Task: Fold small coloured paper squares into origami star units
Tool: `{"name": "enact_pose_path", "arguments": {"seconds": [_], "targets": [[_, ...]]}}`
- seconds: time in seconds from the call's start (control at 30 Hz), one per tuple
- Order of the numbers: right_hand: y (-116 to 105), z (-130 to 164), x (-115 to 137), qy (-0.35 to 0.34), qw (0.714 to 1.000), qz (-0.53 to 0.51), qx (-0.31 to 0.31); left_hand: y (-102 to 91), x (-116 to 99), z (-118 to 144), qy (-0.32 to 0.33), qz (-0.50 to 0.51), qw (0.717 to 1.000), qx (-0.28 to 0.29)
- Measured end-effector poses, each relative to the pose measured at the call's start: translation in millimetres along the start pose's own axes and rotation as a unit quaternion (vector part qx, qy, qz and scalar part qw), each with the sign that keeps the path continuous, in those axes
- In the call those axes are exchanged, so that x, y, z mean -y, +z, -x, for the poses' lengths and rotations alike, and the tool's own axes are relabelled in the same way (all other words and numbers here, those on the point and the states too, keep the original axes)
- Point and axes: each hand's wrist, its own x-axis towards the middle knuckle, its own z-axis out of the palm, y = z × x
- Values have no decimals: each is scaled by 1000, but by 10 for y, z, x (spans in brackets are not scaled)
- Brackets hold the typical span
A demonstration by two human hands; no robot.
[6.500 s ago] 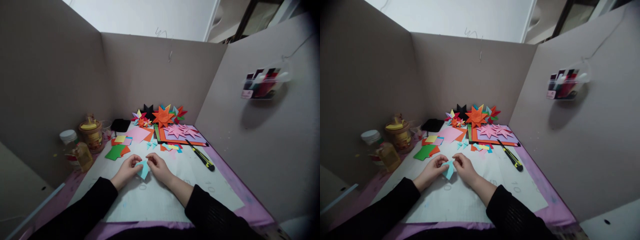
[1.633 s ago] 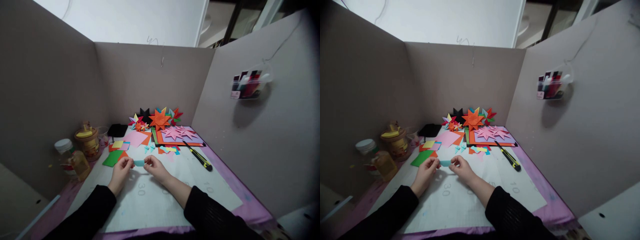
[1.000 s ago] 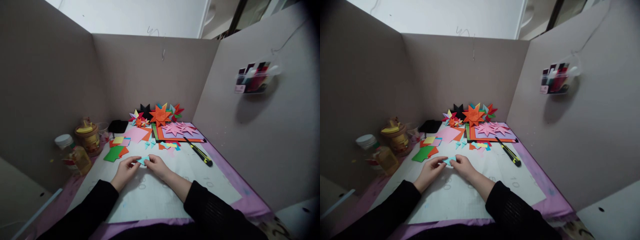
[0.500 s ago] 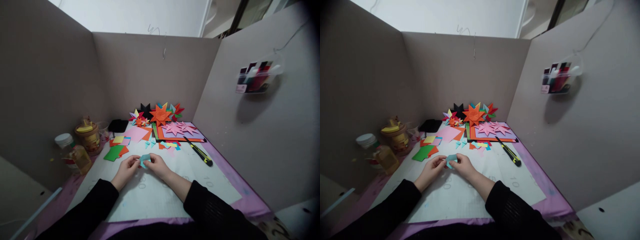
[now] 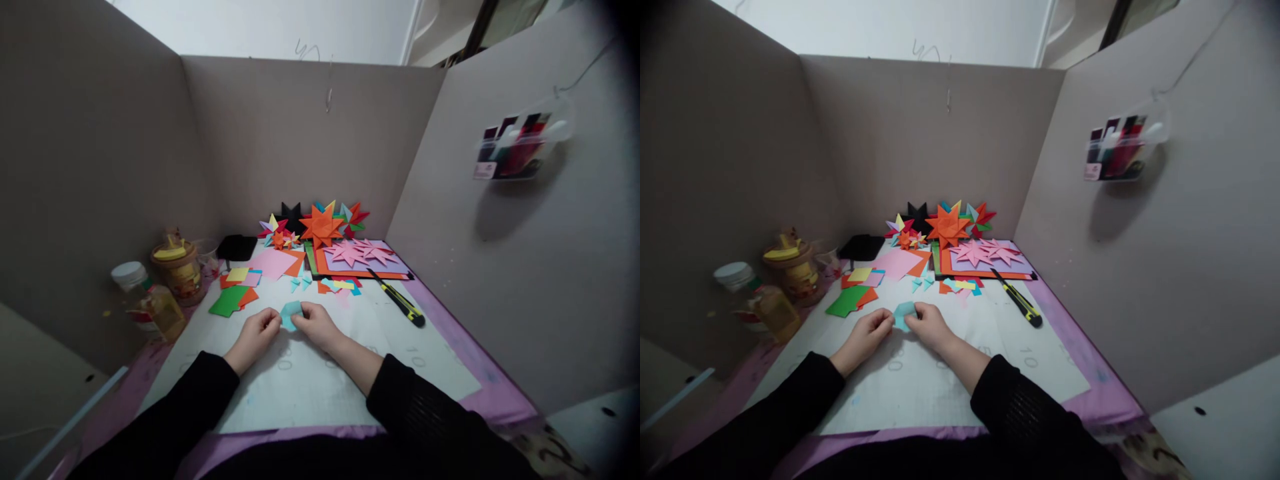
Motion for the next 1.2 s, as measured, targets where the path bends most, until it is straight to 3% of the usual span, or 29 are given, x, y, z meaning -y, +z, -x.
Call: {"name": "enact_pose_path", "arguments": {"seconds": [0.13, 0.4, 0.63, 0.73, 0.8, 0.9, 1.0, 1.13, 1.2], "targets": [[36, 10, 31, 6, 995, -97, 2, 5, 1, 0, 10, -13, 1000, -13], [21, -13, 44, 28, 990, -135, -18, -9, -47, 3, 31, -35, 999, -26], [-172, -128, -59, 0, 987, -125, -99, -46, 18, -36, -9, 19, 998, -67], [-160, -95, -45, -59, 990, -54, -115, -57, 34, -50, -24, 51, 995, -84], [-131, -42, -7, -129, 987, 40, -90, -58, 38, -50, -33, 74, 993, -80], [-101, 30, 64, -213, 965, 148, -34, -49, 40, -36, -57, 113, 991, -38], [-103, 46, 106, -244, 956, 159, -29, -34, 36, -20, -62, 135, 989, -1], [-96, 34, 108, -185, 975, 119, -44, -25, 36, -19, 35, 108, 991, -66], [-72, 39, 102, -143, 983, 108, -39, -22, 48, -22, 56, 81, 993, -61]]}}
